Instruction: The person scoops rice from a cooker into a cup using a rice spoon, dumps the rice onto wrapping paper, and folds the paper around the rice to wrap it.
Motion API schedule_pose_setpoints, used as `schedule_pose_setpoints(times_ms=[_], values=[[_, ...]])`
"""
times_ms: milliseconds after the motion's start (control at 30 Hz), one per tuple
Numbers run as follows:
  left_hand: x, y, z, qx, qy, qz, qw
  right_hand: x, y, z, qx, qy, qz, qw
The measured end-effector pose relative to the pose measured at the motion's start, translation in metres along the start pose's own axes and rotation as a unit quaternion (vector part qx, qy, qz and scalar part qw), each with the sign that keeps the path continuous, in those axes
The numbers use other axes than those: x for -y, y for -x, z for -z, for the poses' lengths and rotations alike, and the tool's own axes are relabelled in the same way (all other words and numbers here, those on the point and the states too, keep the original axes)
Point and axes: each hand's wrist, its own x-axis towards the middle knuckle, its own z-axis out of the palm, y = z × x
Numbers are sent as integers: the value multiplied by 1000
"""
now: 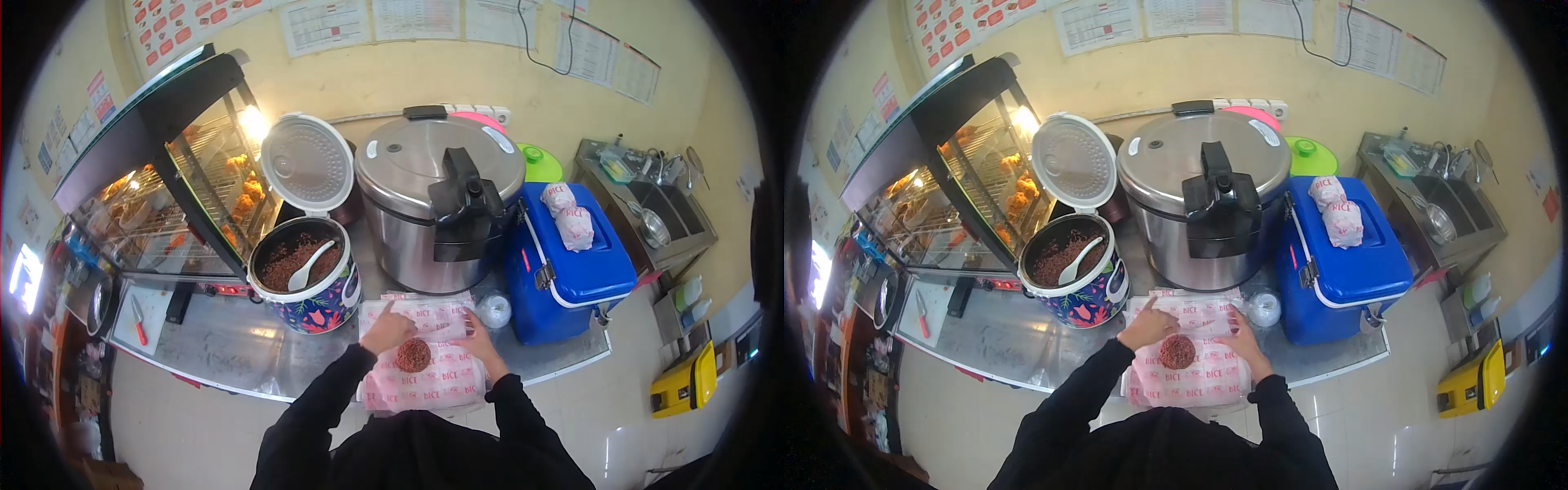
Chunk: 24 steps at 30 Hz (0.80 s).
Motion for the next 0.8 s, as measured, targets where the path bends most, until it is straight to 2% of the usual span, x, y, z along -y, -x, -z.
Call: schedule_pose_setpoints(times_ms=[67, 167, 200, 267, 300, 333, 367, 467, 567, 633, 733, 800], values=[[-18, 12, -8, -5, 30, 20, 999, -2, -8, 11, 102, 103, -47, 988], [-44, 31, -23, -13, 43, 36, 998, -57, -29, 21, 173, 137, 68, 973], [-53, 37, -28, -17, 42, 38, 998, -55, -28, 20, 155, 112, 23, 981], [-72, 51, -41, -112, 18, 32, 993, -45, -23, 18, 118, 62, -68, 989], [-78, 58, -46, -159, 7, 29, 987, -50, -25, 18, 114, 97, -72, 986], [-82, 63, -49, -120, 22, 36, 992, -55, -27, 20, 111, 132, -76, 982], [-85, 68, -52, -135, 25, 41, 990, -60, -28, 22, 108, 167, -79, 977], [-90, 75, -57, -165, 45, 53, 984, -57, -11, 23, 42, 89, -149, 984], [-86, 78, -57, -156, 81, 57, 983, -23, 24, 31, 58, -13, -308, 949], [-80, 82, -59, -138, 94, 53, 985, 6, 55, 35, 186, -5, -319, 929], [-76, 83, -51, -134, 121, 44, 983, 20, 83, 38, 346, -28, -394, 851], [-75, 81, -34, -117, 124, 28, 985, 23, 86, 34, 293, -157, -407, 851]])
